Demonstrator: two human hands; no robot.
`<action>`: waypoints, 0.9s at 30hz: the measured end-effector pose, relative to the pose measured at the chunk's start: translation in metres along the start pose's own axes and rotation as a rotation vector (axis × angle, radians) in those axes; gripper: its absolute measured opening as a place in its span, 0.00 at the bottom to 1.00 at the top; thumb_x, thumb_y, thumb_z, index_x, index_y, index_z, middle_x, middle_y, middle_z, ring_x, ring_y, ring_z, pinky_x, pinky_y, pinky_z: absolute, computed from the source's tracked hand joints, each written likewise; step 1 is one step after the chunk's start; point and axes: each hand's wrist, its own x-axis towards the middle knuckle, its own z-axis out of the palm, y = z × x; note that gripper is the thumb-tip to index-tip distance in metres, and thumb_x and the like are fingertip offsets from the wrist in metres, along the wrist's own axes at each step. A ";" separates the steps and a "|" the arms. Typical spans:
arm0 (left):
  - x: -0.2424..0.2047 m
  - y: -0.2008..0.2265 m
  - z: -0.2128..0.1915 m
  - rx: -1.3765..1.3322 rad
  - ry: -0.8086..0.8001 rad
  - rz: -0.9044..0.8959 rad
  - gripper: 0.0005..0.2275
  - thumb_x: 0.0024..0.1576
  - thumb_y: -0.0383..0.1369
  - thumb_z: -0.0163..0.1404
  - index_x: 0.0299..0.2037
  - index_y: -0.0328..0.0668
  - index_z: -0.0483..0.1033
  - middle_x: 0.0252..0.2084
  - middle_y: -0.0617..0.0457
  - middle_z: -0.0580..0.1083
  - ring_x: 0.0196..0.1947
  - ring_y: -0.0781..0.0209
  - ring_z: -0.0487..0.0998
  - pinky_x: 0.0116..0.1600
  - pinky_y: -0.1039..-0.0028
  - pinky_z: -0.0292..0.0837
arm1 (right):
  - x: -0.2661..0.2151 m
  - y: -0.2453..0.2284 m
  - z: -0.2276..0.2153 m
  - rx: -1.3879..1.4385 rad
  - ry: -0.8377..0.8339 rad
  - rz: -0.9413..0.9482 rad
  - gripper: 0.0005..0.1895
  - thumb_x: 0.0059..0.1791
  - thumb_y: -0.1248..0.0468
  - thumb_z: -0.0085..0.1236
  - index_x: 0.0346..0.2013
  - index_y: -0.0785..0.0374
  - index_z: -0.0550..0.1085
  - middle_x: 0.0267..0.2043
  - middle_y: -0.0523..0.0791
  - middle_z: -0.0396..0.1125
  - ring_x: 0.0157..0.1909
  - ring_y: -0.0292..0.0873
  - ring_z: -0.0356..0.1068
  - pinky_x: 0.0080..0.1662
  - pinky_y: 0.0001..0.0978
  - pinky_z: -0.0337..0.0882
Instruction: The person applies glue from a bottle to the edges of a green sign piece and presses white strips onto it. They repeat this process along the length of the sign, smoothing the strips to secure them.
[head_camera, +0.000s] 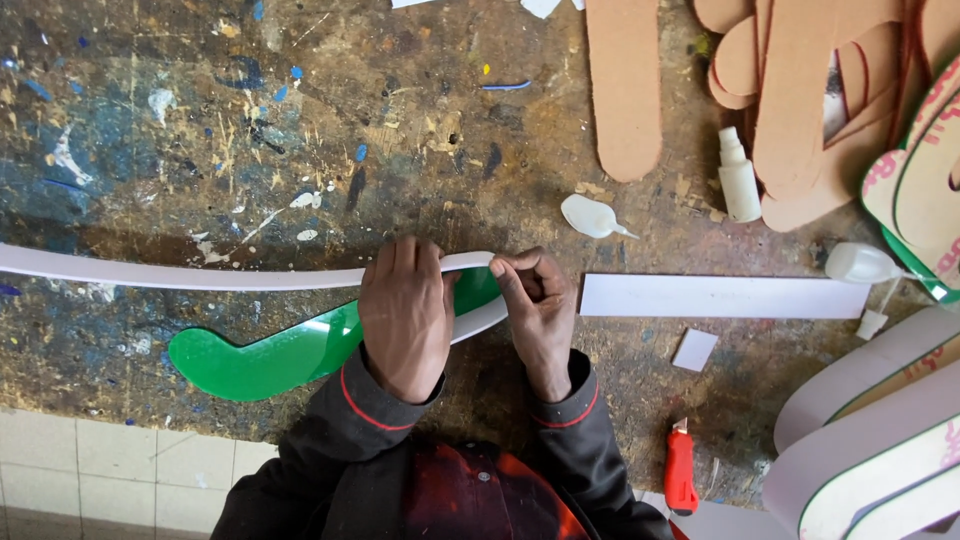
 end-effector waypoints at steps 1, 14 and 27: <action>0.000 0.000 -0.002 -0.001 -0.005 -0.009 0.17 0.51 0.40 0.72 0.44 0.51 0.79 0.41 0.57 0.74 0.46 0.54 0.80 0.53 0.62 0.76 | 0.000 0.001 -0.001 -0.004 -0.008 0.006 0.07 0.57 0.66 0.72 0.41 0.69 0.83 0.16 0.44 0.67 0.26 0.27 0.60 0.31 0.20 0.62; 0.008 -0.009 0.001 -0.004 -0.137 -0.050 0.12 0.56 0.30 0.64 0.46 0.45 0.76 0.44 0.51 0.72 0.44 0.49 0.75 0.44 0.62 0.74 | -0.002 0.009 -0.009 -0.044 -0.044 0.131 0.07 0.58 0.63 0.68 0.41 0.61 0.77 0.37 0.42 0.79 0.36 0.27 0.71 0.39 0.21 0.68; 0.015 -0.005 0.009 0.127 -0.135 0.033 0.06 0.68 0.25 0.52 0.39 0.48 0.73 0.38 0.54 0.70 0.38 0.54 0.71 0.46 0.65 0.71 | -0.011 0.021 -0.015 -0.157 0.022 0.153 0.08 0.56 0.62 0.70 0.42 0.62 0.78 0.43 0.49 0.82 0.41 0.31 0.76 0.47 0.23 0.73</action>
